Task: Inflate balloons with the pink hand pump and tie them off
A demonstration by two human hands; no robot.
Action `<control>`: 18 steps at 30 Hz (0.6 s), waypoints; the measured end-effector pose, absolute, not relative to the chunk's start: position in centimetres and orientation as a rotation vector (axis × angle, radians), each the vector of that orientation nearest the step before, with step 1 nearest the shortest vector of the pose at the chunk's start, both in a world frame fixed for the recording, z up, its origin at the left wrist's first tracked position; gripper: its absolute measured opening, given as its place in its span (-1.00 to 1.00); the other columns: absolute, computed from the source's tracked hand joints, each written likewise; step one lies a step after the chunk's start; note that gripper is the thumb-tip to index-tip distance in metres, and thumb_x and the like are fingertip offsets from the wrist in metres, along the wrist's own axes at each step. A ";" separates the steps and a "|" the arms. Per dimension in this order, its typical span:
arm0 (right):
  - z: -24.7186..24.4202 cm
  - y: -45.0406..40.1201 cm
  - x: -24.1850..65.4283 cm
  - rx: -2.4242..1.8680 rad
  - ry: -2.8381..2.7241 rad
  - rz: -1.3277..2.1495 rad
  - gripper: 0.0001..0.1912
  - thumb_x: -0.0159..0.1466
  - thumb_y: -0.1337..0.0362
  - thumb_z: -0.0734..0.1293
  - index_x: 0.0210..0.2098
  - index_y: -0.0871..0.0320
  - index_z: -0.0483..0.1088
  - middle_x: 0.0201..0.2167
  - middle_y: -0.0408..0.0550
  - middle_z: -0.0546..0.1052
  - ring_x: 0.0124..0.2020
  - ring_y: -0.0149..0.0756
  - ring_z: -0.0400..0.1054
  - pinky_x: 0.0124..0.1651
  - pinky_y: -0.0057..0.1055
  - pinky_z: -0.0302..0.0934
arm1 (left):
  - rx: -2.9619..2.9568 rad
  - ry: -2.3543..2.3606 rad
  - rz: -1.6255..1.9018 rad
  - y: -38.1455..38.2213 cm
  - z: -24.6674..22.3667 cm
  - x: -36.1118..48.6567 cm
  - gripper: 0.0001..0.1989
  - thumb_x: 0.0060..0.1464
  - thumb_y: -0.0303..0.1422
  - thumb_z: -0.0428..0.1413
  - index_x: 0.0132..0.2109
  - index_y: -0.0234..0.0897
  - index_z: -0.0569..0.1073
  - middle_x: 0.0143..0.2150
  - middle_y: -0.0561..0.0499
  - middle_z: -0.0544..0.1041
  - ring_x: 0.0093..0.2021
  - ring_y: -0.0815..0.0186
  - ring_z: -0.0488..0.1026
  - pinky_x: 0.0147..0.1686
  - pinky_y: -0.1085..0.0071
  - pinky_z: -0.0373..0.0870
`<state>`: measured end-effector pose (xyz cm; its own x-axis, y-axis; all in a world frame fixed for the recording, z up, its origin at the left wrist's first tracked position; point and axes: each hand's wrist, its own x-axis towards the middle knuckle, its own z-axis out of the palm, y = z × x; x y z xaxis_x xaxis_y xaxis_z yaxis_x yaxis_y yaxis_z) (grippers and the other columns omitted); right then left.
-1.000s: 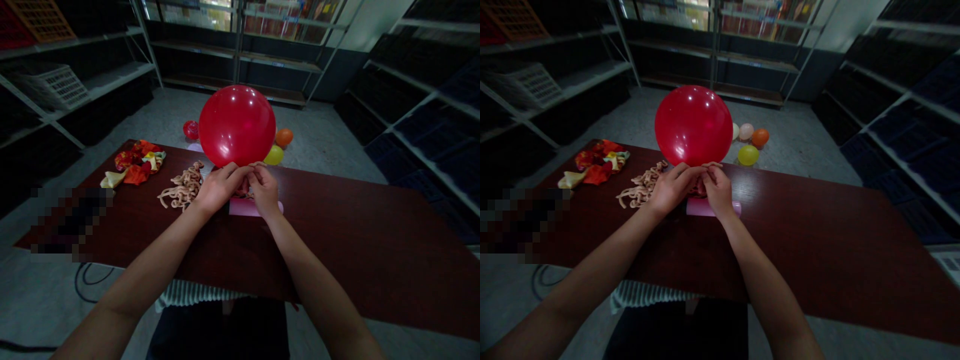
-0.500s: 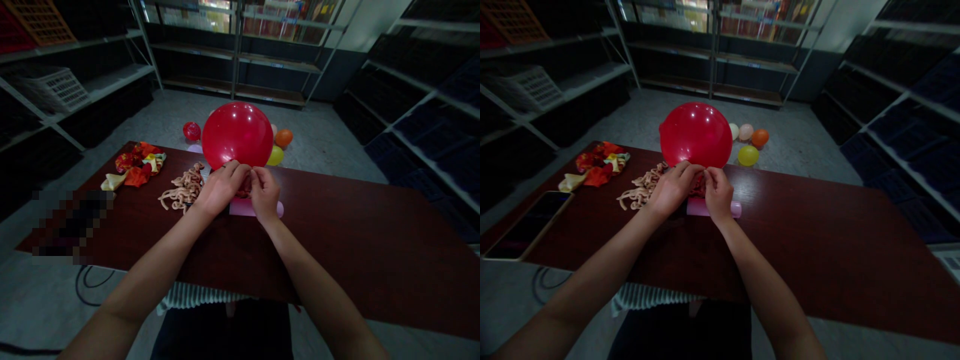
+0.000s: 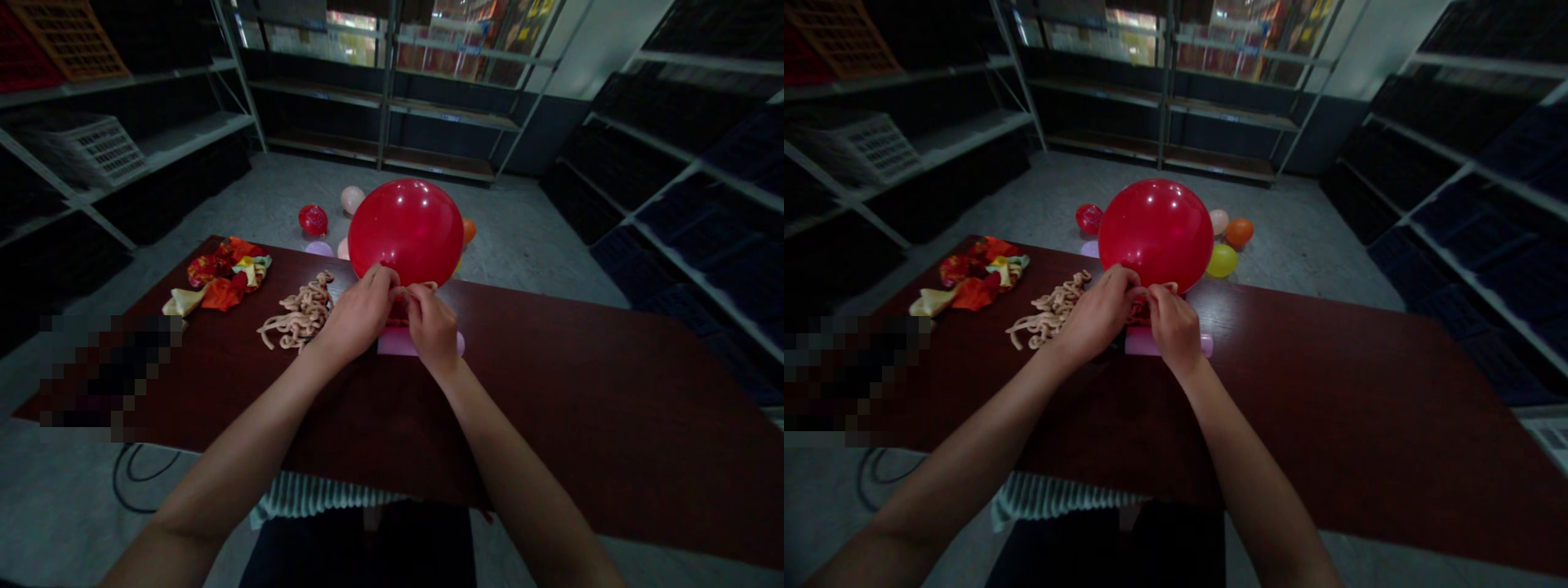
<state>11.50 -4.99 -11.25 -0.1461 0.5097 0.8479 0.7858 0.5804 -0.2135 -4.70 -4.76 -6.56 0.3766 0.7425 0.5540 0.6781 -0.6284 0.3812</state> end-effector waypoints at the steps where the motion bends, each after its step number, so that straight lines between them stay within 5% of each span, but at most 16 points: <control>1: -11.2 -5.0 11.6 -1.063 -1.832 -0.391 -0.74 0.52 0.24 0.15 -0.07 0.14 0.46 -0.27 -0.04 0.66 -0.27 -0.30 0.58 -0.16 -0.38 0.42 | 2.483 1.294 1.109 -4.7 -6.5 -4.7 -0.89 0.43 -0.39 -0.06 -0.08 -0.30 0.32 -0.13 -0.12 0.48 -0.19 0.23 0.46 -0.21 0.30 0.41; 9: -11.0 -4.8 12.4 -1.018 -1.931 -0.529 -0.77 0.50 0.33 0.17 -0.10 0.18 0.47 -0.31 -0.03 0.66 -0.31 -0.31 0.56 -0.17 -0.40 0.40 | 2.313 1.112 1.093 -4.6 -6.7 -4.8 -0.89 0.40 -0.41 -0.04 -0.17 -0.27 0.30 -0.21 -0.07 0.47 -0.22 0.24 0.42 -0.20 0.28 0.36; 18: -10.9 -5.2 12.4 -1.056 -1.887 -0.193 -0.68 0.49 0.24 0.15 -0.12 0.07 0.55 -0.39 -0.09 0.63 -0.35 -0.31 0.55 -0.14 -0.36 0.43 | 2.482 0.986 0.972 -4.9 -5.4 -5.9 -0.95 0.31 -0.42 0.07 -0.11 -0.27 0.32 -0.14 -0.09 0.48 -0.13 0.21 0.46 -0.13 0.27 0.41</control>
<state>12.37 -5.23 -10.91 -0.1942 0.5881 0.7851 0.7347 0.6176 -0.2808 -5.89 -4.87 -5.43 0.5360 0.6930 0.4820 0.4914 -0.7204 0.4893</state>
